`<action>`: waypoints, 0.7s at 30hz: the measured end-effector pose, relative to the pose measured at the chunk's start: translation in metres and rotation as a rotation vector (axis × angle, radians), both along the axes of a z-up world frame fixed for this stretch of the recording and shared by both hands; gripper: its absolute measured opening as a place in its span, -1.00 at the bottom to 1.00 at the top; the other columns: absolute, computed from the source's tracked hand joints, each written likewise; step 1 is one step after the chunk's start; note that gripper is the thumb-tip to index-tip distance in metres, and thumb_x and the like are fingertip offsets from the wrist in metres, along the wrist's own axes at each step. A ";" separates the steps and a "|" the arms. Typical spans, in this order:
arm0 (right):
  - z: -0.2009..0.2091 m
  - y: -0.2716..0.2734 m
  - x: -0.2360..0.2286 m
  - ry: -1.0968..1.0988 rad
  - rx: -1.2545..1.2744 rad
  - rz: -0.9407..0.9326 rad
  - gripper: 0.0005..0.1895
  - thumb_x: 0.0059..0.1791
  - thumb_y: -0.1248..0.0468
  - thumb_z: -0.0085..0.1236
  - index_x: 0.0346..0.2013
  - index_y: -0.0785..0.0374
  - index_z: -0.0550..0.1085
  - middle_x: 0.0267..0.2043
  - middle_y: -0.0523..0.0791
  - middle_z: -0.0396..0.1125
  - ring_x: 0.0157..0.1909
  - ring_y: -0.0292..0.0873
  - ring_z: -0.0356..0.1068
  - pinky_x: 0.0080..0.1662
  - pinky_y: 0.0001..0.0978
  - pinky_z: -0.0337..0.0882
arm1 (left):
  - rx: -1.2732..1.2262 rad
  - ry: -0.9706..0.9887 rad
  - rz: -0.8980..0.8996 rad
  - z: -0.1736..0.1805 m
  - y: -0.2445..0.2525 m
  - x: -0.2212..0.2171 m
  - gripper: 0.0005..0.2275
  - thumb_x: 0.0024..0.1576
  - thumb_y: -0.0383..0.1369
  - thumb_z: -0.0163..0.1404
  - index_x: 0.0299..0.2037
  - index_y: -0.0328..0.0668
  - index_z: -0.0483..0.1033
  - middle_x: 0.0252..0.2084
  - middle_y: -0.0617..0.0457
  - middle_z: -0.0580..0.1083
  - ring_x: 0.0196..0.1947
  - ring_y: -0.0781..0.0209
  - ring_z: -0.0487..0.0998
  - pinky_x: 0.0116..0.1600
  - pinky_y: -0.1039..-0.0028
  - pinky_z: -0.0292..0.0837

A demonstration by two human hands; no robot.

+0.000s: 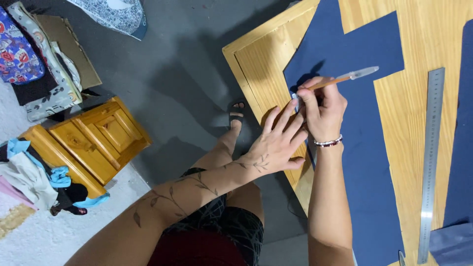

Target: The person measures and marks a large piece of blue fabric on a wooden table using a metal ruler and a pencil. They then use scissors to cut the fabric along the marked lines, creating several rectangular pieces.

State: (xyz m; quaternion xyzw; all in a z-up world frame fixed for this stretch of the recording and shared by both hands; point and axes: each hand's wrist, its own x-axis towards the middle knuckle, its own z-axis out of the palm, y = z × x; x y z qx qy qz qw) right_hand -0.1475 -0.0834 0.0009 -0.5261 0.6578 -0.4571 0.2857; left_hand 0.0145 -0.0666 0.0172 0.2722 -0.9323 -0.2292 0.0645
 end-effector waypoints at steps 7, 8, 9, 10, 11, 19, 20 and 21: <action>-0.004 -0.001 -0.003 0.049 -0.087 0.007 -0.90 0.15 0.29 0.10 -0.17 0.27 0.42 -0.30 -0.02 0.42 -0.40 0.08 0.41 -0.31 -0.20 0.40 | -0.002 -0.061 -0.010 0.005 -0.001 -0.002 -0.36 -0.13 0.05 0.16 0.09 -0.14 0.34 0.34 -0.21 0.21 0.52 -0.31 -0.10 0.47 -0.14 -0.23; -0.003 -0.001 -0.002 0.031 -0.083 0.010 -0.90 0.11 0.31 0.18 -0.18 0.28 0.44 -0.31 -0.03 0.44 -0.39 0.06 0.43 -0.31 -0.24 0.41 | -0.003 -0.062 -0.014 0.005 -0.002 -0.003 -0.35 -0.14 0.05 0.16 0.10 -0.14 0.34 0.34 -0.22 0.21 0.52 -0.32 -0.10 0.47 -0.14 -0.23; -0.002 0.000 -0.001 0.011 -0.075 0.012 -0.87 0.07 0.33 0.26 -0.18 0.28 0.46 -0.32 -0.05 0.45 -0.39 0.04 0.45 -0.31 -0.27 0.42 | 0.001 -0.065 -0.020 0.006 -0.001 -0.002 -0.35 -0.14 0.04 0.16 0.10 -0.14 0.34 0.34 -0.22 0.20 0.52 -0.32 -0.10 0.47 -0.15 -0.22; -0.002 0.000 0.000 0.010 -0.072 0.010 -0.87 0.07 0.33 0.26 -0.18 0.28 0.46 -0.32 -0.05 0.45 -0.39 0.04 0.45 -0.31 -0.27 0.42 | 0.004 -0.066 -0.021 0.007 -0.001 -0.001 -0.35 -0.14 0.04 0.16 0.10 -0.14 0.34 0.34 -0.22 0.20 0.52 -0.32 -0.10 0.47 -0.15 -0.22; -0.002 -0.001 -0.001 0.010 -0.083 0.007 -0.89 0.09 0.32 0.23 -0.19 0.28 0.46 -0.32 -0.05 0.45 -0.39 0.03 0.44 -0.31 -0.26 0.41 | 0.008 -0.049 -0.021 0.007 -0.002 -0.002 -0.36 -0.14 0.02 0.17 0.09 -0.15 0.34 0.32 -0.24 0.22 0.51 -0.35 -0.09 0.46 -0.16 -0.21; 0.000 -0.002 0.000 0.004 -0.086 0.015 -0.86 0.05 0.30 0.29 -0.24 0.28 0.49 -0.34 -0.08 0.45 -0.36 0.05 0.46 -0.31 -0.30 0.40 | -0.001 -0.058 -0.029 0.000 0.002 -0.003 -0.34 -0.15 0.02 0.17 0.12 -0.14 0.33 0.35 -0.24 0.19 0.51 -0.35 -0.10 0.46 -0.15 -0.19; 0.000 -0.003 0.000 0.020 -0.116 0.002 -0.88 0.09 0.31 0.24 -0.24 0.29 0.48 -0.33 -0.06 0.43 -0.37 0.05 0.43 -0.31 -0.28 0.38 | 0.002 -0.045 -0.022 -0.001 0.002 -0.003 -0.35 -0.16 0.01 0.18 0.10 -0.13 0.34 0.35 -0.23 0.19 0.51 -0.35 -0.09 0.45 -0.15 -0.19; 0.001 -0.002 -0.001 0.035 -0.144 -0.009 -0.89 0.12 0.32 0.18 -0.25 0.31 0.47 -0.32 -0.03 0.40 -0.37 0.05 0.41 -0.30 -0.27 0.37 | 0.008 -0.034 -0.013 -0.001 0.003 -0.003 -0.37 -0.17 0.01 0.18 0.08 -0.12 0.34 0.36 -0.23 0.19 0.51 -0.36 -0.09 0.44 -0.16 -0.18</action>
